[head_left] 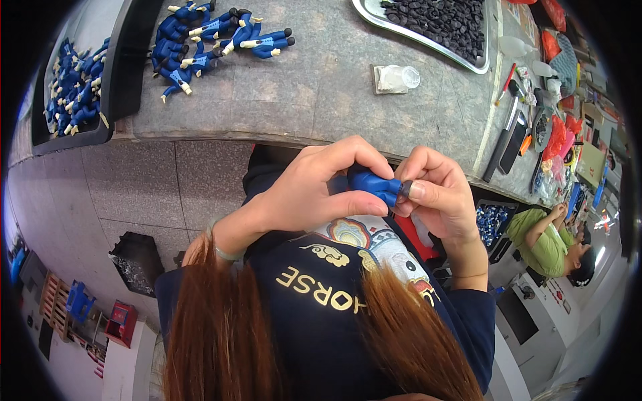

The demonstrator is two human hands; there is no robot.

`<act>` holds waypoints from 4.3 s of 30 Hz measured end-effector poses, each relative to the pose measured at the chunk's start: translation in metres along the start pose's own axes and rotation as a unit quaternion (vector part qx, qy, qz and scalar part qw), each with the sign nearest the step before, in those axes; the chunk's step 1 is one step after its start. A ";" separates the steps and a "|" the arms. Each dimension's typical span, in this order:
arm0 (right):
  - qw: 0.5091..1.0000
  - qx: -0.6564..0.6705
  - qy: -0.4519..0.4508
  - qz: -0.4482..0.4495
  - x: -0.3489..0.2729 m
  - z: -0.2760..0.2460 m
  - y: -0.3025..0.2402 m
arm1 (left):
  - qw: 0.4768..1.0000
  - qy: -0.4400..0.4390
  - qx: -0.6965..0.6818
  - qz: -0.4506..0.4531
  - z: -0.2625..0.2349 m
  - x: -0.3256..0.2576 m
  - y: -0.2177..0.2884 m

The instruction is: The person assembles small blue plastic toy figures by hand, attaching plastic figure heads and toy body parts to the main body.

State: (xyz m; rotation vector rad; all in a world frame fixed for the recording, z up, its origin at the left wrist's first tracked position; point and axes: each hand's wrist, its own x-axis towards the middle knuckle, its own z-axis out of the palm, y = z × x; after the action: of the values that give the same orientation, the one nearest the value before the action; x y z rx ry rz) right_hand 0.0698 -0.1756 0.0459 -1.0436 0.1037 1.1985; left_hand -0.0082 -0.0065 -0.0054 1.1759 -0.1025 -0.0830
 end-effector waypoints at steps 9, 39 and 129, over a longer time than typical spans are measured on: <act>0.998 0.004 -0.052 -0.023 0.002 -0.001 0.001 | 0.992 -0.052 0.087 0.080 -0.007 0.001 0.006; 0.994 -0.006 -0.067 -0.082 0.009 0.002 0.008 | 0.974 -0.058 0.185 0.119 -0.008 0.003 0.020; 0.708 -0.577 0.105 -0.393 0.035 -0.017 0.050 | 0.872 0.056 -0.446 -0.195 0.007 0.002 -0.031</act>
State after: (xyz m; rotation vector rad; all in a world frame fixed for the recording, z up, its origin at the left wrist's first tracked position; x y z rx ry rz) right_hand 0.0519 -0.1638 -0.0136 -2.0197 -0.9685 0.2078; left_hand -0.0073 -0.0249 -0.0309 0.2513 0.2629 -0.3762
